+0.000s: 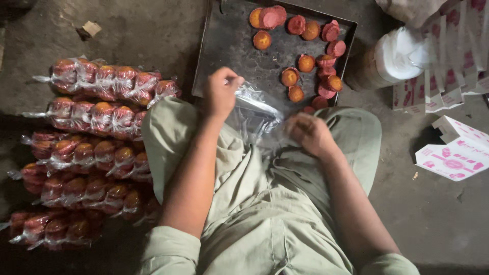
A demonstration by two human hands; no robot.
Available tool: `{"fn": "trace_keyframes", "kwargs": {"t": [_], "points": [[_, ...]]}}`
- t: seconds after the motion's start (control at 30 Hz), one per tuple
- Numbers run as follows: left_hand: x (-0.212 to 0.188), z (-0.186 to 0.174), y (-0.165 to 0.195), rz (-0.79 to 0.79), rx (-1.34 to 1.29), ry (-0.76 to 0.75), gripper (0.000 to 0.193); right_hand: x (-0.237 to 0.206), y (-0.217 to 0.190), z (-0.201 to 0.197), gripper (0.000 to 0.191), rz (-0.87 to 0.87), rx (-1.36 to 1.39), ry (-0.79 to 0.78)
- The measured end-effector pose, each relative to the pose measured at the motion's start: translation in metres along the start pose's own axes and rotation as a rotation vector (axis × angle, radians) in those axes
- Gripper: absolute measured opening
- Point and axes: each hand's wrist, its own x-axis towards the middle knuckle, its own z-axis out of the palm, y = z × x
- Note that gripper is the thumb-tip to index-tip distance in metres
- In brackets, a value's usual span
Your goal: The person sits on the floor and packs small baked cakes into clear plastic bags, twisting and tying each bag closed. They place the tied bags into rows on the floor and on trays, then move filled trays aside and continue bagging remaining cakes from the tray.
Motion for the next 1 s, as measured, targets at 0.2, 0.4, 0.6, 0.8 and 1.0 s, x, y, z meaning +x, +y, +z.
{"fn": "trace_keyframes", "kwargs": {"t": [0.2,0.4,0.6,0.8,1.0], "points": [[-0.011,-0.006,0.001,-0.202,-0.143,-0.117,0.01,0.016,0.02,-0.012,0.042,-0.01,0.309,0.301],[-0.019,-0.003,0.01,-0.164,0.361,0.083,0.036,0.007,0.003,0.005,0.056,-0.255,-0.305,0.458],[-0.067,0.048,0.035,-0.044,-0.325,-0.359,0.015,-0.01,-0.014,0.034,0.023,0.065,0.752,-0.086],[-0.069,0.05,0.045,0.115,0.489,-0.247,0.028,-0.022,-0.016,0.026,0.026,-0.027,0.788,0.299],[-0.076,0.051,0.062,0.023,-0.023,-0.283,0.011,-0.006,-0.026,0.027,0.034,-0.108,0.02,0.435]]}}
